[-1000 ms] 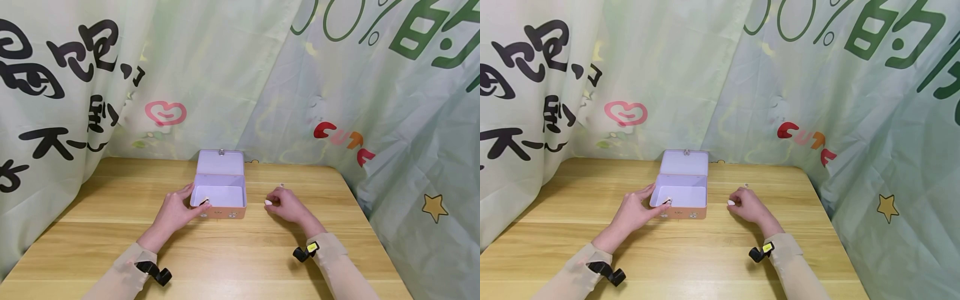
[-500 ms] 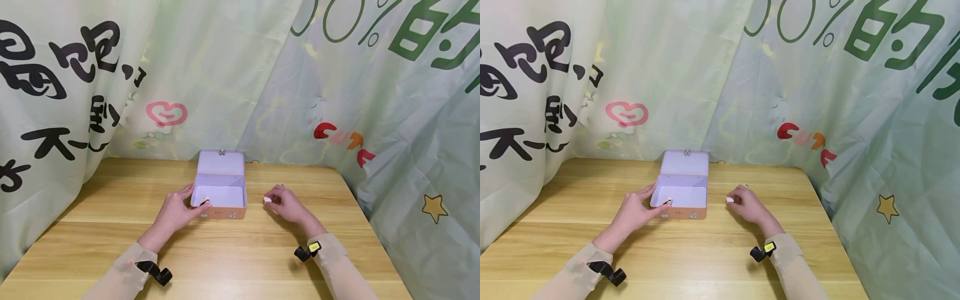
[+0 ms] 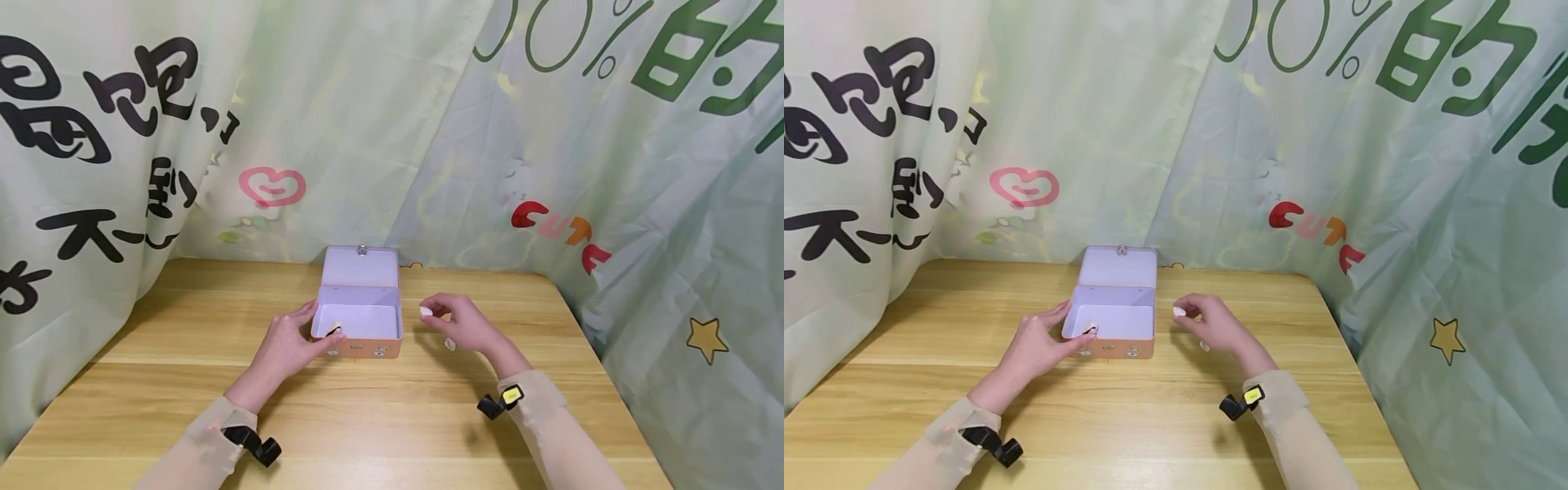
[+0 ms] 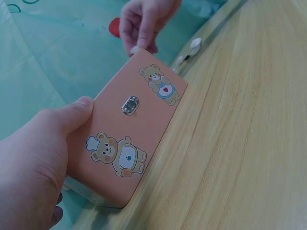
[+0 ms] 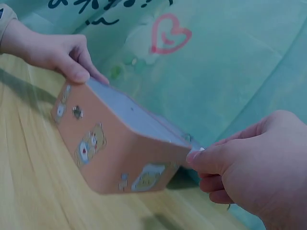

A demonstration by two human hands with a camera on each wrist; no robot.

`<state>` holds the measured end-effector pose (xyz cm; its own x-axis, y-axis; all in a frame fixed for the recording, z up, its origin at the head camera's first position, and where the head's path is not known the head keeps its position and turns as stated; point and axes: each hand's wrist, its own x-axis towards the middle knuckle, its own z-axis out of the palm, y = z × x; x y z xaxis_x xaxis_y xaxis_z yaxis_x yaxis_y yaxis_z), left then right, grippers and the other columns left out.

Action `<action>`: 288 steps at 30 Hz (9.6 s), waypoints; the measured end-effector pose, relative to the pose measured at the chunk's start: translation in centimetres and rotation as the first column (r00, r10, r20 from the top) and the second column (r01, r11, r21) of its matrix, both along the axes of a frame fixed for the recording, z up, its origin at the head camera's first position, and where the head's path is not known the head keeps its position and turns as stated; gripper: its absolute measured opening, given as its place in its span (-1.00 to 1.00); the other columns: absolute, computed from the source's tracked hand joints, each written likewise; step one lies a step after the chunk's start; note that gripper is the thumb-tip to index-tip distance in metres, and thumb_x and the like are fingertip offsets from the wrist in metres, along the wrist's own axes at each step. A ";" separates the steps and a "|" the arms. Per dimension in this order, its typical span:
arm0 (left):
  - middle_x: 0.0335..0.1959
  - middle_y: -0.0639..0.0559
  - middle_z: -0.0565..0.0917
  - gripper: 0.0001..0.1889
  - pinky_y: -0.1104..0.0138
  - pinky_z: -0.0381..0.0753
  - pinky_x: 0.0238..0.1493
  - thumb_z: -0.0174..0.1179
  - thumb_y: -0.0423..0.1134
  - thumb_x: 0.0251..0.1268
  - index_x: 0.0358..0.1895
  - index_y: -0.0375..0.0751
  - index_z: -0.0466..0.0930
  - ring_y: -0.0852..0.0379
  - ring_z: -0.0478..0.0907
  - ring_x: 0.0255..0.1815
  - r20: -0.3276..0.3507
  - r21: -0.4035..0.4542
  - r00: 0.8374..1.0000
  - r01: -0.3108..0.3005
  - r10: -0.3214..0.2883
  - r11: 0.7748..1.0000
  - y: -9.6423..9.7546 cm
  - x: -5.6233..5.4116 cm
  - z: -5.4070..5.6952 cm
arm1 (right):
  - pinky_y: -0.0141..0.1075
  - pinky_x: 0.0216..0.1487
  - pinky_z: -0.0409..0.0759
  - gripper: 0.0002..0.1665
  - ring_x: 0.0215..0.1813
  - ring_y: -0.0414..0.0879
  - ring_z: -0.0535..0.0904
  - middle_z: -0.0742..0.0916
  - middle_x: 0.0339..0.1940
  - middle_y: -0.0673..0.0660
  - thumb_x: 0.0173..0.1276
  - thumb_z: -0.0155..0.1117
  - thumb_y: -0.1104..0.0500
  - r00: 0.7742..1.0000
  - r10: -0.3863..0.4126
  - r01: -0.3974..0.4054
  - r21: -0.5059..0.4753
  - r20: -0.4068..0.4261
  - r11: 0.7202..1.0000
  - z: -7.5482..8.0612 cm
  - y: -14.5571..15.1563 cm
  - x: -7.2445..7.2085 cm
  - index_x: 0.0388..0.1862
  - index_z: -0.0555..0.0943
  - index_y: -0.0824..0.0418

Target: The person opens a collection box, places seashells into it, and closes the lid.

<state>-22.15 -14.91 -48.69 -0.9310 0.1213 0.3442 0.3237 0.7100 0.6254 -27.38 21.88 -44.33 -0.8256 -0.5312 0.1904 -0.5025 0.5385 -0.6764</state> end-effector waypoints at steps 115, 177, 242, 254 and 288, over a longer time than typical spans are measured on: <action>0.40 -0.32 0.53 0.02 -0.02 0.70 0.03 0.53 0.35 0.11 0.40 -0.45 0.52 -0.45 0.42 0.39 0.004 0.003 1.000 0.012 -0.012 1.000 0.0 -0.4 0.0 | -0.12 -0.17 0.55 -0.70 -0.23 0.00 0.57 0.68 -0.27 0.12 0.39 0.56 0.14 0.947 -0.315 0.309 0.080 0.064 0.948 -5.0 8.0 -3.8 -0.09 0.69 0.31; 0.38 -0.36 0.52 0.04 -0.04 0.68 0.10 0.51 0.38 0.12 0.39 -0.47 0.51 -0.41 0.41 0.41 0.019 -0.012 1.000 -0.002 0.003 1.000 -0.3 -0.3 0.2 | -0.18 -0.15 0.66 -0.81 -0.25 -0.16 0.59 0.70 -0.31 -0.01 0.38 0.56 0.23 0.984 0.157 -0.160 -0.034 -0.079 0.987 0.7 -10.3 -1.8 -0.12 0.73 0.27; 0.39 -0.38 0.51 0.04 0.08 0.75 -0.19 0.51 0.36 0.12 0.40 -0.47 0.49 -0.47 0.63 0.16 0.032 -0.016 0.999 -0.002 0.003 1.000 -0.3 -0.1 0.0 | 0.09 0.11 0.62 -0.59 0.01 0.16 0.65 0.71 -0.02 0.30 0.52 0.43 0.18 0.956 -0.288 0.282 0.102 0.051 0.954 -4.9 7.0 -5.4 0.17 0.66 0.46; 0.40 -0.36 0.51 0.08 0.25 0.53 -0.51 0.46 0.44 0.11 0.40 -0.46 0.50 -0.40 0.67 0.10 0.024 -0.018 1.000 0.003 -0.002 1.000 -0.1 -0.2 0.0 | -0.02 -0.06 0.59 -0.83 -0.17 0.08 0.58 0.65 -0.16 0.25 0.59 0.30 0.29 0.950 -0.311 0.306 0.137 0.016 0.942 -5.3 6.6 -5.7 -0.03 0.67 0.43; 0.41 -0.38 0.49 0.01 0.26 0.51 -0.55 0.54 0.31 0.13 0.43 -0.43 0.48 -0.19 0.69 -0.36 0.051 -0.005 0.999 0.004 -0.003 1.000 0.0 -0.2 0.1 | -0.16 -0.21 0.56 -0.87 -0.26 -0.03 0.56 0.73 -0.26 0.11 0.61 0.28 0.27 0.961 -0.277 0.276 0.058 0.012 0.959 -4.6 6.2 -4.8 -0.01 0.70 0.31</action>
<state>-22.38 -14.92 -48.59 -0.9469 0.1262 0.2958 0.2940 0.7120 0.6376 -32.19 28.12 -48.97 -0.9450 -0.2908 0.1499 -0.3158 0.6912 -0.6500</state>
